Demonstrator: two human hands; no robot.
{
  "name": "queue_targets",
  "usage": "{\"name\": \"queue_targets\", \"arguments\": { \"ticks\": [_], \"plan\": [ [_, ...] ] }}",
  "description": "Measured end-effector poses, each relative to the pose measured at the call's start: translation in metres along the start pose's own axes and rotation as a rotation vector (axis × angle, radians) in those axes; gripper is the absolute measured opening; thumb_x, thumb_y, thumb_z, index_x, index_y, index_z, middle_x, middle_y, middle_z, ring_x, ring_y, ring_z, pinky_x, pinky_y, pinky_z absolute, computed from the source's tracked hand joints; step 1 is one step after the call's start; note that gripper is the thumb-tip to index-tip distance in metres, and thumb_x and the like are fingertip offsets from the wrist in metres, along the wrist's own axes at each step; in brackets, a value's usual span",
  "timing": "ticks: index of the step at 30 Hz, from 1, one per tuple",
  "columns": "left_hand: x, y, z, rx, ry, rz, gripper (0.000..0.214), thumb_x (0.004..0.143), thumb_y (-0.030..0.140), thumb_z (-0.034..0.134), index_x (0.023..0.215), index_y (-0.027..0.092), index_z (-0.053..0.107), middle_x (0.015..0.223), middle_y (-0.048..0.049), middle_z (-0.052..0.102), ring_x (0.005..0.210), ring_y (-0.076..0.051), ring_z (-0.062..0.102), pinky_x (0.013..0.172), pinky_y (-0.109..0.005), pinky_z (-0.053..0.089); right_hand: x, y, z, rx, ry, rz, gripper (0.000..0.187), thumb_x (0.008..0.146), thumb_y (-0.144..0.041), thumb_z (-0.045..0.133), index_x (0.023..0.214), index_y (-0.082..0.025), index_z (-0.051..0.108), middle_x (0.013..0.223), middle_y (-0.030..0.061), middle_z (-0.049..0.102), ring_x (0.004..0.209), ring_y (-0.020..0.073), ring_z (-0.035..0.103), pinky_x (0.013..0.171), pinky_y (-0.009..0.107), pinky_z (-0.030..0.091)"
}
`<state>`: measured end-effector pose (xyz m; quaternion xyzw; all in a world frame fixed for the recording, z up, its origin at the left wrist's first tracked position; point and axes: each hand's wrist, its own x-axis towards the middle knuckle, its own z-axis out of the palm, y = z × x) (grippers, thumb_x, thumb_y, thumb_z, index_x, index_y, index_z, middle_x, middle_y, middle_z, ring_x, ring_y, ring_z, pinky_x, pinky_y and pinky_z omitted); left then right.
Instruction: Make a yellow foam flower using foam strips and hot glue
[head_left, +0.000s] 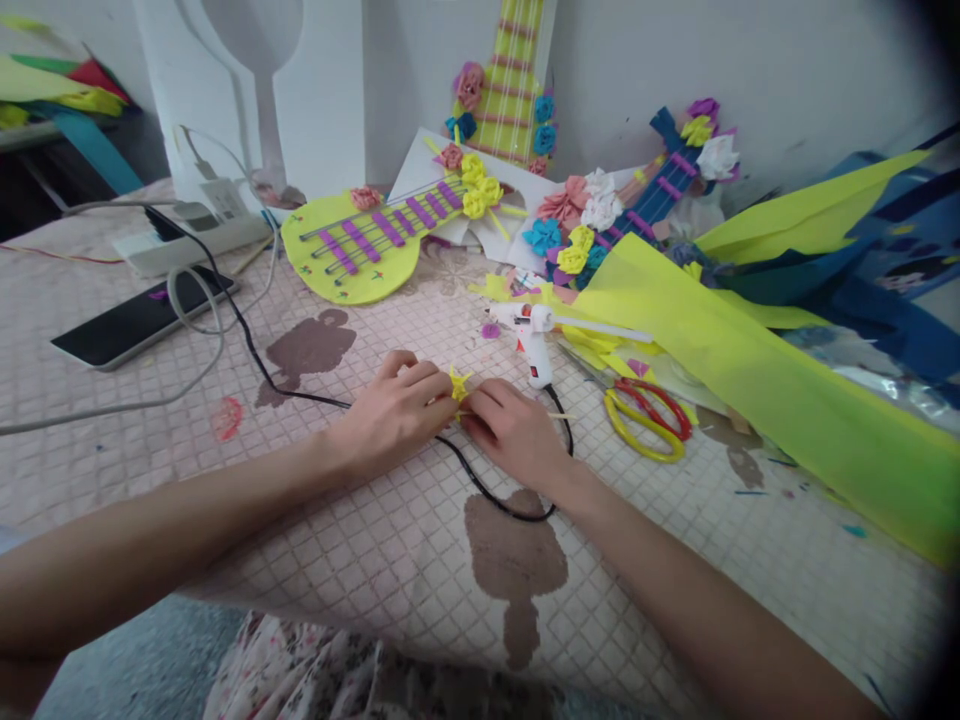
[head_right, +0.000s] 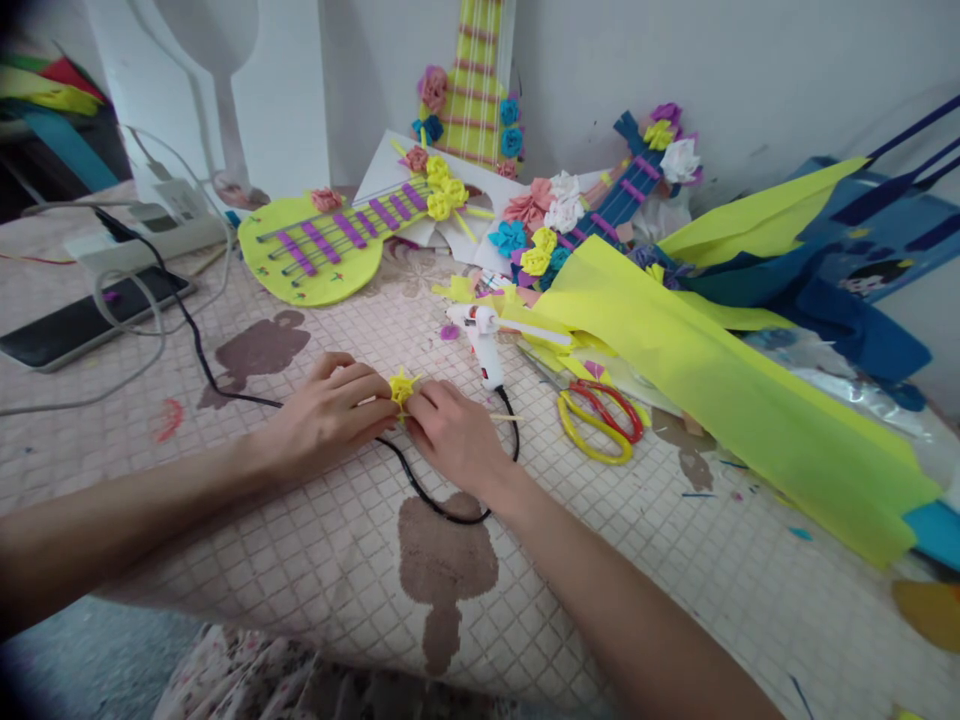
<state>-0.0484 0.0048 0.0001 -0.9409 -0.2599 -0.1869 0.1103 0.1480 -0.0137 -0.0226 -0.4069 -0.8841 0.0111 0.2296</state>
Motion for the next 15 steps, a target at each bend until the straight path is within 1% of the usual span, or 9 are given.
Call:
{"name": "queue_targets", "arguments": {
  "ticks": [6,10,15],
  "plan": [
    [-0.0007,0.0004,-0.0004,0.008,-0.018,-0.009,0.019,0.094,0.02,0.044,0.079,0.017,0.055,0.08,-0.0019,0.057,0.081,-0.017,0.049,0.08,-0.038,0.034,0.0,-0.0001,0.0011,-0.004,0.005,-0.012,0.013,0.09,-0.021,0.045,0.089,-0.018,0.057,0.089,0.0064,0.058,0.085,0.0184,0.053,0.067,0.03,0.046],
    [-0.0009,0.0001,0.0004,-0.021,-0.008,-0.024,0.016,0.093,0.019,0.044,0.084,0.018,0.057,0.084,-0.0027,0.058,0.083,-0.018,0.05,0.081,-0.038,0.034,-0.0004,0.0002,0.0014,-0.012,0.01,-0.006,0.012,0.09,-0.021,0.045,0.089,-0.017,0.057,0.09,0.0064,0.059,0.086,0.0188,0.053,0.068,0.03,0.046],
    [-0.0021,-0.0031,0.0021,-0.02,0.011,-0.068,0.008,0.09,0.021,0.05,0.087,0.019,0.058,0.09,-0.0032,0.06,0.085,-0.019,0.052,0.079,-0.037,0.035,-0.0009,0.0004,0.001,-0.002,0.0,0.015,0.013,0.089,-0.019,0.045,0.09,-0.017,0.057,0.092,0.0066,0.059,0.088,0.0194,0.054,0.07,0.031,0.047]
  ]
}}
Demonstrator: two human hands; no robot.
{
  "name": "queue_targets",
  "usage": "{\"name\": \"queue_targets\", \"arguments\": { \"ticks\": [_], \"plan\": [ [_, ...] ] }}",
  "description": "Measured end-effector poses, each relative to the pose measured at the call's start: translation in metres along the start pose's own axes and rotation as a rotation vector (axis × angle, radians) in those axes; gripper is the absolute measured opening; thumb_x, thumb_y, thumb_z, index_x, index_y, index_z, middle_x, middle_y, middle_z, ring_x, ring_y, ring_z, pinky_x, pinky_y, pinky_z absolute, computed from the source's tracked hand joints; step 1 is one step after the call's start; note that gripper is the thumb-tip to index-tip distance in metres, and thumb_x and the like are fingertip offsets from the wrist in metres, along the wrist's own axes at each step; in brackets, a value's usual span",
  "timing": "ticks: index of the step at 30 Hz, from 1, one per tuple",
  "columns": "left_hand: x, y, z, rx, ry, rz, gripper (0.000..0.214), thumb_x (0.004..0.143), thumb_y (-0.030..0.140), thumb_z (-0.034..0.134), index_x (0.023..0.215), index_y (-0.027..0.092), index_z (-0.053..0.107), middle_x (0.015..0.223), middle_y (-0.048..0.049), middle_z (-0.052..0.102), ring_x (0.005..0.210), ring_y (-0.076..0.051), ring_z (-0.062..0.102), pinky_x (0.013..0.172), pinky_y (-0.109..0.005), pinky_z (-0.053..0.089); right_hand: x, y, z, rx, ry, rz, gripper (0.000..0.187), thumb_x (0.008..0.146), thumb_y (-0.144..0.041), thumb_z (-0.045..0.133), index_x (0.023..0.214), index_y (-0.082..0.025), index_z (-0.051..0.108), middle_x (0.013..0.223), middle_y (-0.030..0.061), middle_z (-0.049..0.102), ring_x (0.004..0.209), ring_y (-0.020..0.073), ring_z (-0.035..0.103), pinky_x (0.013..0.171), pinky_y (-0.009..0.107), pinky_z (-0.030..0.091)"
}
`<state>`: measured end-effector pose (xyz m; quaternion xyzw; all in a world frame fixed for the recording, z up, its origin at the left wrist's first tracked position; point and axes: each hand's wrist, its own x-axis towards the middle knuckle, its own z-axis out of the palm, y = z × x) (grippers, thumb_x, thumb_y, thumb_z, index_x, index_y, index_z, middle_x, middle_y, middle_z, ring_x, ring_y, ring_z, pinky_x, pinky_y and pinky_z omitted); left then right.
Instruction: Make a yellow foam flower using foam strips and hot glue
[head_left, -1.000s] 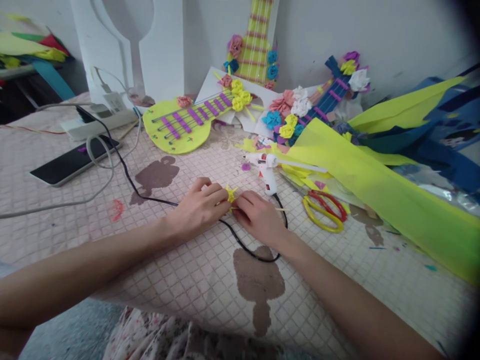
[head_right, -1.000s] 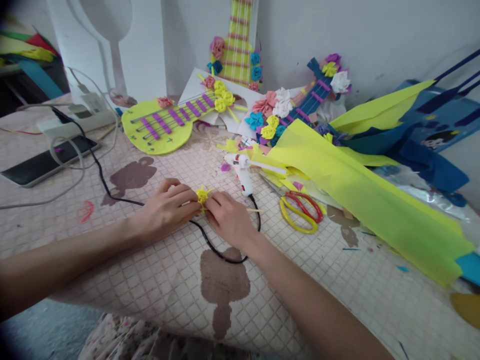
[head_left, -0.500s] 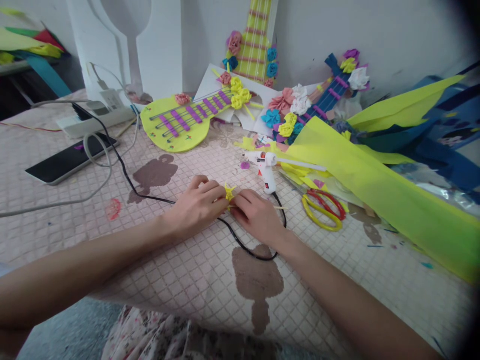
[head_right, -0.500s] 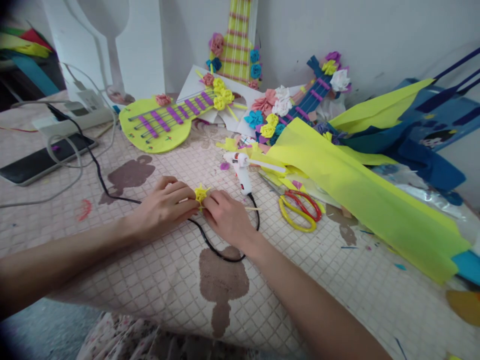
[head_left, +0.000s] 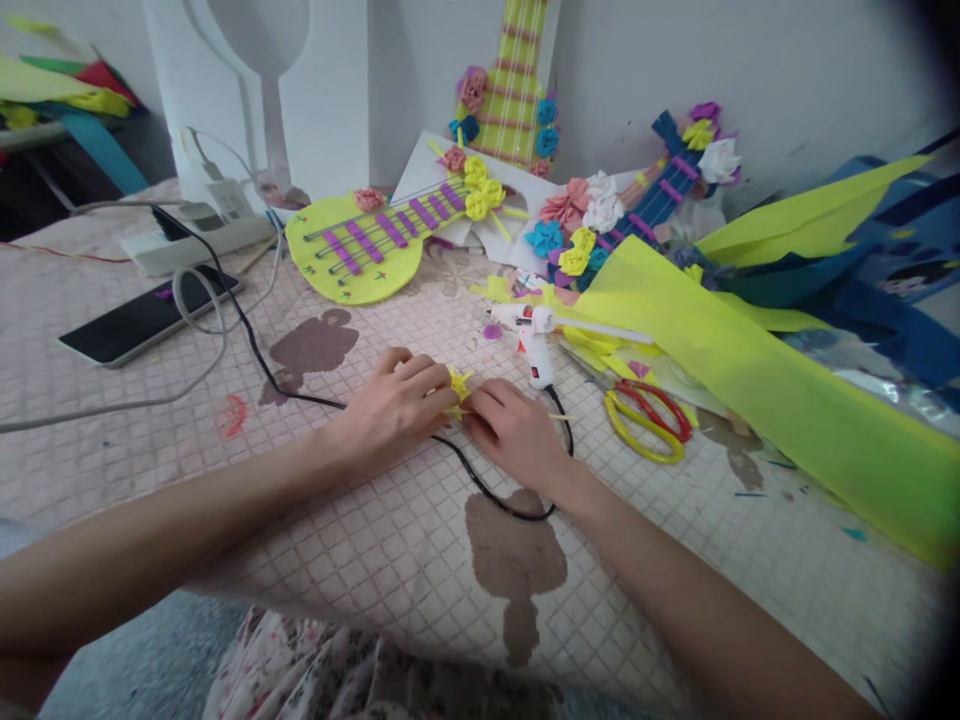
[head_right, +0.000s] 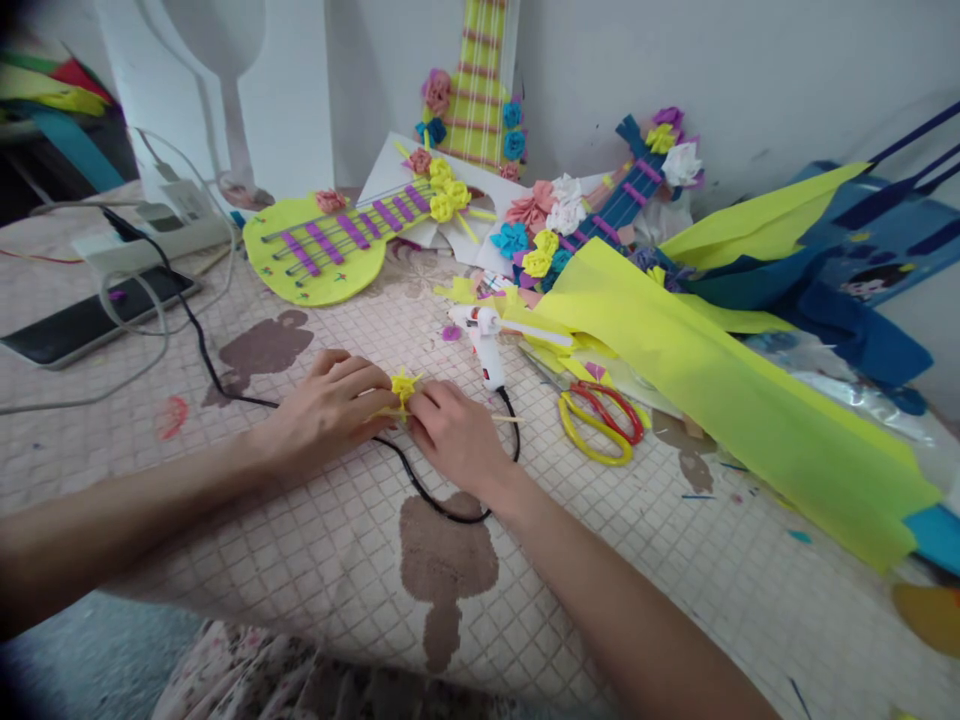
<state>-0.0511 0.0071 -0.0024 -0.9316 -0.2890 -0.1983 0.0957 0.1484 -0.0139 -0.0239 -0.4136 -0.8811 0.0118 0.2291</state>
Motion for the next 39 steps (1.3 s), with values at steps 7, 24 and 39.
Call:
{"name": "queue_targets", "arguments": {
  "ticks": [7,24,39],
  "plan": [
    [0.0,-0.0024,-0.0006,-0.039,-0.005,-0.031,0.008,0.087,0.015,0.051,0.086,0.019,0.058,0.089,-0.003,0.06,0.087,-0.019,0.052,0.079,-0.035,0.036,0.001,-0.0007,0.0012,0.034,-0.004,0.018,0.014,0.09,-0.02,0.044,0.09,-0.017,0.057,0.091,0.007,0.059,0.088,0.0192,0.054,0.071,0.032,0.047],
    [0.0032,0.0036,-0.0054,0.05,-0.029,0.07,0.02,0.094,0.018,0.042,0.08,0.017,0.056,0.083,-0.0031,0.057,0.082,-0.018,0.049,0.082,-0.038,0.034,0.0016,-0.0008,0.0006,0.044,-0.02,0.017,0.013,0.09,-0.02,0.045,0.091,-0.016,0.057,0.093,0.0074,0.059,0.09,0.0199,0.054,0.072,0.032,0.047],
    [0.0031,0.0052,-0.0047,0.037,-0.041,0.073,0.021,0.095,0.017,0.042,0.079,0.017,0.055,0.083,-0.0026,0.056,0.083,-0.017,0.049,0.085,-0.04,0.033,0.0009,-0.0005,0.0014,0.083,-0.026,0.023,0.014,0.09,-0.021,0.043,0.092,-0.018,0.057,0.092,0.0078,0.059,0.089,0.0203,0.053,0.071,0.034,0.047]
  ]
}}
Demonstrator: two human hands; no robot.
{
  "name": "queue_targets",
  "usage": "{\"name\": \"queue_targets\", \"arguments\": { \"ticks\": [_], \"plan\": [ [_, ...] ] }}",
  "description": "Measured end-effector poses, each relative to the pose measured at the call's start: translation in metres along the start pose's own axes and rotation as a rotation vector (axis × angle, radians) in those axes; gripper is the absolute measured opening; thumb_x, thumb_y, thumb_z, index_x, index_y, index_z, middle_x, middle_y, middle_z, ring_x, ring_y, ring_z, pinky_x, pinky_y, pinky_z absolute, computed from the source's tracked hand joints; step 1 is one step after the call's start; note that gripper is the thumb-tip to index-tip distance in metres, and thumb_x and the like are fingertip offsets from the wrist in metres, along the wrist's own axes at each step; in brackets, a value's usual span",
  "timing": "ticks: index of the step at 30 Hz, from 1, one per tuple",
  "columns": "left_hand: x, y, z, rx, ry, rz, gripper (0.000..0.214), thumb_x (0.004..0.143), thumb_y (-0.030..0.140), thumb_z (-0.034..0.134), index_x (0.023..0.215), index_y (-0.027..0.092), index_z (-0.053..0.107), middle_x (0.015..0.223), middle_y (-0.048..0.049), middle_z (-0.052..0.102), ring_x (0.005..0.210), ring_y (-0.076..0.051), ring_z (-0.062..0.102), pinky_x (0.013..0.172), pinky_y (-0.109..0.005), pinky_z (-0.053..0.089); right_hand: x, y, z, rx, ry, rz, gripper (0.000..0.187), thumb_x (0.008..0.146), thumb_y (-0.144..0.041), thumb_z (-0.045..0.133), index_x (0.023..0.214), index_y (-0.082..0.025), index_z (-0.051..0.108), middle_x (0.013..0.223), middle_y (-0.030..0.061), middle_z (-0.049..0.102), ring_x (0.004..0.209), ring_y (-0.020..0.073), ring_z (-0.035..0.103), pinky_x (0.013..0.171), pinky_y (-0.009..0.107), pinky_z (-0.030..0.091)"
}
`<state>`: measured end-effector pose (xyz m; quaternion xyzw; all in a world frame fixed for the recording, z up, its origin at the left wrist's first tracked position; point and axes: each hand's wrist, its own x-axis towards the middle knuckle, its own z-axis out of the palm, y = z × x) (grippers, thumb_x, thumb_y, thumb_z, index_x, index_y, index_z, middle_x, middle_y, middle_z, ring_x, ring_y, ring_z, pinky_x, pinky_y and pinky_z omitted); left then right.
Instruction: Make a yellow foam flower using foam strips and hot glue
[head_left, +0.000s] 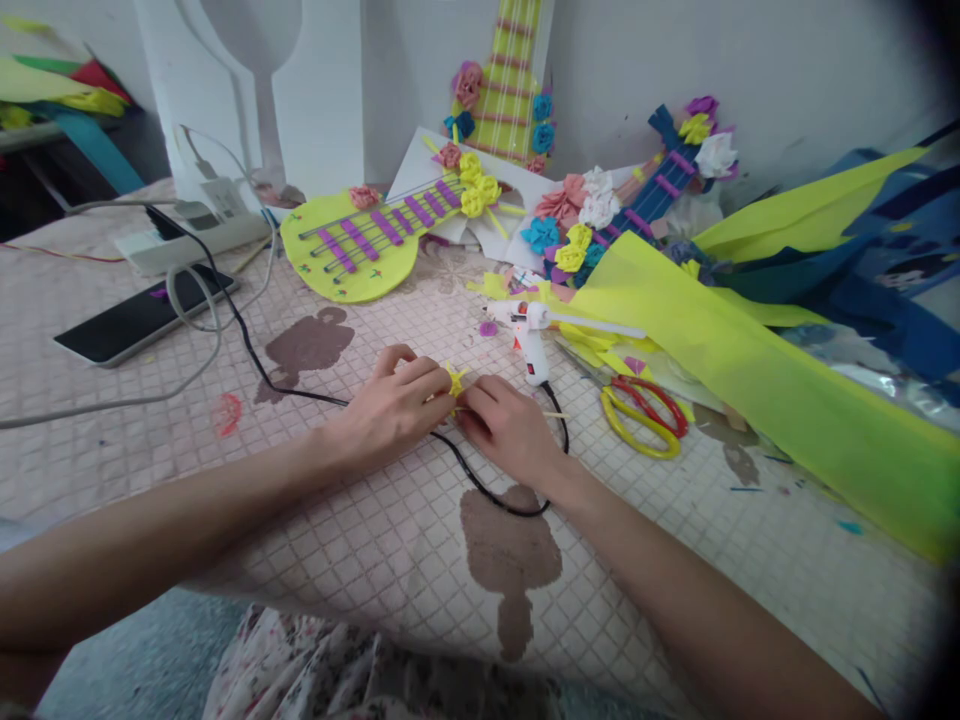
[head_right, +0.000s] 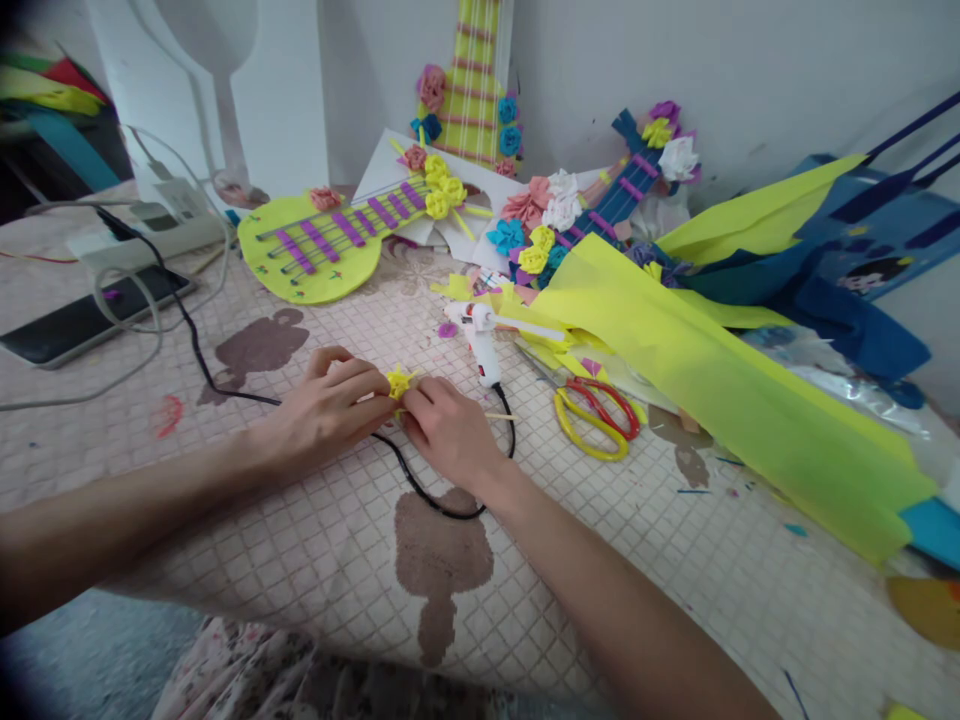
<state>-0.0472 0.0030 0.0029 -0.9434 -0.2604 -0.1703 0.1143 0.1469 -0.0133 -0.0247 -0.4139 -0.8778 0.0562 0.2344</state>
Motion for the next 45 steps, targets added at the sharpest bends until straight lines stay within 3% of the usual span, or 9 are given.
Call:
{"name": "queue_targets", "arguments": {
  "ticks": [25,45],
  "plan": [
    [0.0,0.0,0.0053,0.0,0.098,-0.056,0.017,0.092,0.02,0.045,0.08,0.018,0.057,0.081,-0.0025,0.059,0.08,-0.017,0.05,0.082,-0.039,0.036,0.0001,-0.0001,0.0029,-0.03,0.029,0.009,0.011,0.088,-0.018,0.045,0.094,-0.018,0.054,0.093,0.0067,0.059,0.088,0.0192,0.054,0.068,0.031,0.046],
    [0.0008,0.0001,0.0034,0.005,0.08,-0.074,0.019,0.094,0.021,0.044,0.081,0.02,0.057,0.083,-0.0006,0.059,0.081,-0.016,0.05,0.082,-0.037,0.033,0.0017,0.0002,0.0024,-0.062,0.04,-0.007,0.01,0.088,-0.018,0.046,0.093,-0.018,0.055,0.093,0.0066,0.059,0.088,0.0193,0.054,0.067,0.03,0.046]
  ]
}}
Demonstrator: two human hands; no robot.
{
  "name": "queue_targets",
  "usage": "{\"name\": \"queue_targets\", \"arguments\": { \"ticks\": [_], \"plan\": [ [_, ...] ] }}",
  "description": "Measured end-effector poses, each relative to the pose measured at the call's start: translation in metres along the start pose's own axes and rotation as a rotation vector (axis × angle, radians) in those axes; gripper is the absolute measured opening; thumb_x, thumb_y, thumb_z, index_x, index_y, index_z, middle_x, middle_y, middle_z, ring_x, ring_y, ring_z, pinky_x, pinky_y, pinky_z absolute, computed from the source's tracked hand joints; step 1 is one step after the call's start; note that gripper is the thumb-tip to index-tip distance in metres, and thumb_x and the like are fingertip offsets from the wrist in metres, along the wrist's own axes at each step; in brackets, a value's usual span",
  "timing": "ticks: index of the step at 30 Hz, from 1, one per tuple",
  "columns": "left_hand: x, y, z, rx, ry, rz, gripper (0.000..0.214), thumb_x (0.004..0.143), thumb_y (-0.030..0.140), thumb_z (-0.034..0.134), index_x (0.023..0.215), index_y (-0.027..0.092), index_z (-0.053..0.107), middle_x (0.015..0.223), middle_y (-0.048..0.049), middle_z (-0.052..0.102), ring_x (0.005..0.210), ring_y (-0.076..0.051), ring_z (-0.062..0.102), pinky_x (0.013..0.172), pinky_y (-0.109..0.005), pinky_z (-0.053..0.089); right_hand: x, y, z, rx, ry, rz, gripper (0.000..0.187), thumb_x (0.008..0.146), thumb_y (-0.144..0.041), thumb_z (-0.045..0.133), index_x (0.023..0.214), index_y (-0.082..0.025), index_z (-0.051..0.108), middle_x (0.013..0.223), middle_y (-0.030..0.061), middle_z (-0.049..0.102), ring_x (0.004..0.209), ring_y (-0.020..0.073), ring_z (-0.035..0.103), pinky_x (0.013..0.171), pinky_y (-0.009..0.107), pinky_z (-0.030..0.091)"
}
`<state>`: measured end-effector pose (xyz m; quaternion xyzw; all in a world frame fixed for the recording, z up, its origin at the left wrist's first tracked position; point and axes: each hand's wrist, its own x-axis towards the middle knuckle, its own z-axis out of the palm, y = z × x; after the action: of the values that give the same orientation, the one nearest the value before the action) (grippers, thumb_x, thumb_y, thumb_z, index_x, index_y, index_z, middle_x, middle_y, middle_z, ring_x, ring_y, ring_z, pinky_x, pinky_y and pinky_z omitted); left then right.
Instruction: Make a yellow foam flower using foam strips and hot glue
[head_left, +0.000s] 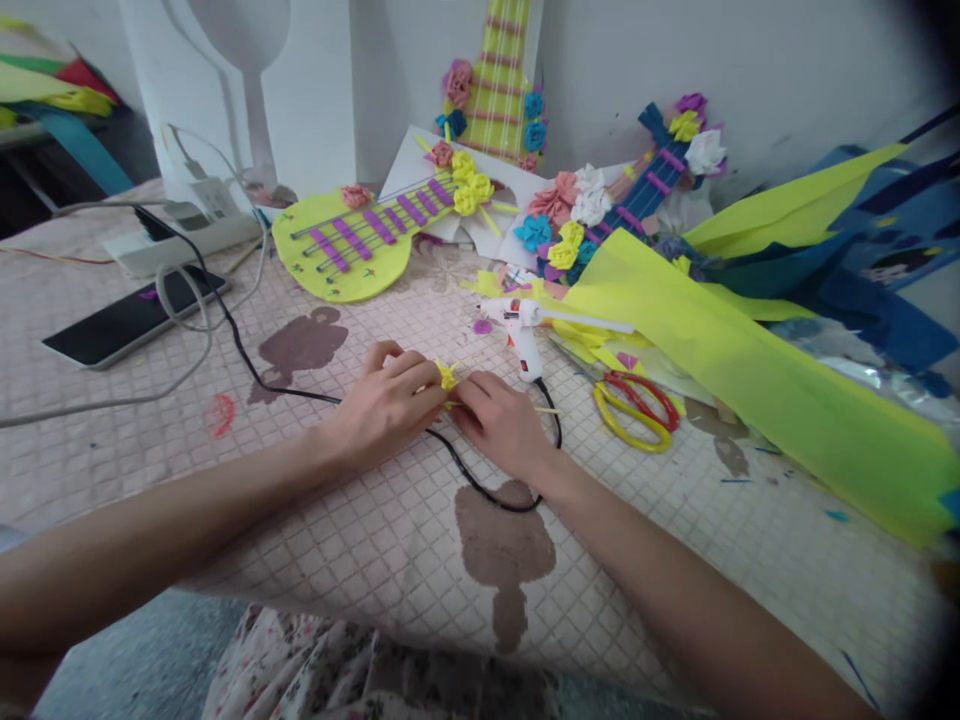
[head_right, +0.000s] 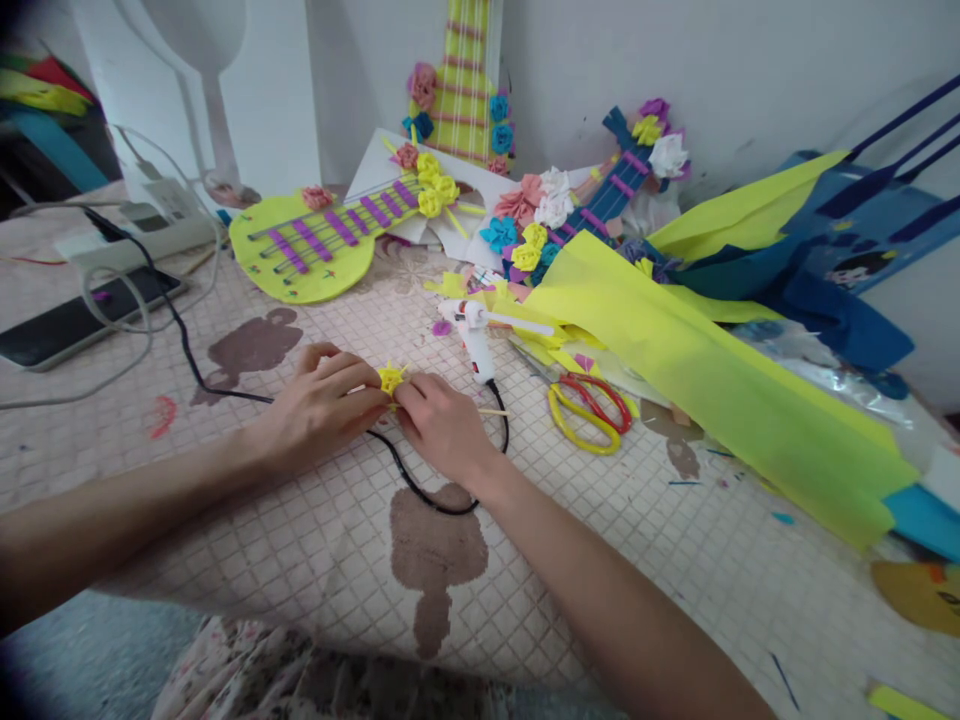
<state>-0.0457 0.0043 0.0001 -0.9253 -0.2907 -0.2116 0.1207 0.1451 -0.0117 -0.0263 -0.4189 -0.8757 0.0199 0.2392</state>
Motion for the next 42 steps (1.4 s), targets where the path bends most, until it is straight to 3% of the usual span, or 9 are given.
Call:
{"name": "queue_targets", "arguments": {
  "ticks": [16,25,42],
  "plan": [
    [0.0006,0.0035,-0.001,0.08,-0.018,0.01,0.02,0.094,0.018,0.042,0.078,0.019,0.054,0.081,-0.0005,0.059,0.081,-0.016,0.051,0.085,-0.039,0.034,-0.0001,-0.0005,0.0006,-0.035,0.027,-0.031,0.013,0.09,-0.02,0.043,0.092,-0.016,0.056,0.09,0.0065,0.059,0.085,0.0186,0.054,0.065,0.029,0.045],
    [-0.0001,0.0027,0.0003,0.025,0.03,-0.03,0.019,0.093,0.023,0.045,0.08,0.019,0.058,0.082,-0.0017,0.06,0.081,-0.017,0.052,0.082,-0.038,0.035,-0.0003,-0.0022,-0.0014,-0.02,0.057,0.035,0.008,0.088,-0.02,0.046,0.092,-0.018,0.054,0.09,0.0061,0.06,0.084,0.0187,0.054,0.066,0.029,0.044],
    [-0.0015,0.002,-0.0016,-0.104,-0.015,-0.129,0.016,0.09,0.024,0.05,0.078,0.019,0.06,0.079,-0.0001,0.059,0.08,-0.016,0.052,0.081,-0.036,0.033,0.0002,-0.0022,-0.0011,0.038,0.061,0.041,0.004,0.085,-0.019,0.051,0.089,-0.019,0.052,0.091,0.0057,0.059,0.087,0.0183,0.053,0.07,0.029,0.044]
  ]
}}
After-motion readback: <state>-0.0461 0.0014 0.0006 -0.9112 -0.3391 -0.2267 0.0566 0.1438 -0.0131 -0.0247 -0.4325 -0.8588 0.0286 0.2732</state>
